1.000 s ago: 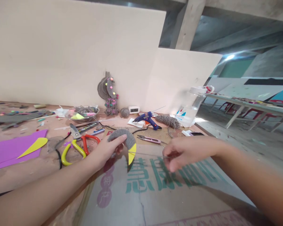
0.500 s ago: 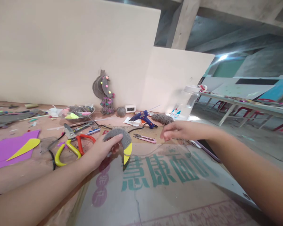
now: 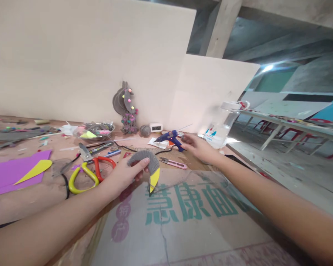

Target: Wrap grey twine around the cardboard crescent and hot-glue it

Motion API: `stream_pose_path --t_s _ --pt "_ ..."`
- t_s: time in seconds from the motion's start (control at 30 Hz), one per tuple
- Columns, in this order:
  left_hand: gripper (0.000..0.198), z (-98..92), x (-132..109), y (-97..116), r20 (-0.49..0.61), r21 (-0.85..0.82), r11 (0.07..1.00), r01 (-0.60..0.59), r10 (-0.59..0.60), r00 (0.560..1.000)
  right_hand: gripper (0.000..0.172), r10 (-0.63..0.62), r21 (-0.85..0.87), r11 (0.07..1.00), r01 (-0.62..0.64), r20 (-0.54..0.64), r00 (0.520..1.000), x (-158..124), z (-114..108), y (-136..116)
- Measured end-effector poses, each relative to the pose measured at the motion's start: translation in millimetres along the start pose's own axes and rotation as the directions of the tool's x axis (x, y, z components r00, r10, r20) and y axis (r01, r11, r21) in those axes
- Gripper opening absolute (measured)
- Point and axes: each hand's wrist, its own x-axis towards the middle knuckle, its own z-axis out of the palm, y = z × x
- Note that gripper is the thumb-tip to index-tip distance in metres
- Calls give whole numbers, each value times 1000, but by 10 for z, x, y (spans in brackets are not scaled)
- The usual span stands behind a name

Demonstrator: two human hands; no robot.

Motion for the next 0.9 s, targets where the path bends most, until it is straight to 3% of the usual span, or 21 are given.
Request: stream_pose_path --t_s 0.13,0.27,0.4,0.57,0.7,0.8,0.9 --pt "33 -7 -1 16 -9 35 998 -42 43 999 59 81 49 995 -84 61 995 271 207 51" --pt "32 -22 14 8 4 68 995 -68 68 998 43 91 28 995 -95 108 990 415 319 43" --pt "32 -23 21 -1 13 63 996 -69 69 998 34 133 -2 991 -133 58 989 402 353 39" --pt "32 -10 9 -8 -5 25 998 -53 53 999 33 175 42 984 -175 -4 985 301 230 10" --pt "32 -4 2 -6 0 -10 999 -48 48 999 27 166 146 974 -173 58 984 124 86 -145" --pt "30 -2 -4 19 -16 -19 999 -29 29 999 23 96 338 931 -136 131 987 -100 8 -307" --pt "29 -2 -13 55 -42 -18 1000 -19 18 999 24 76 514 847 -132 130 989 -347 -28 -454"
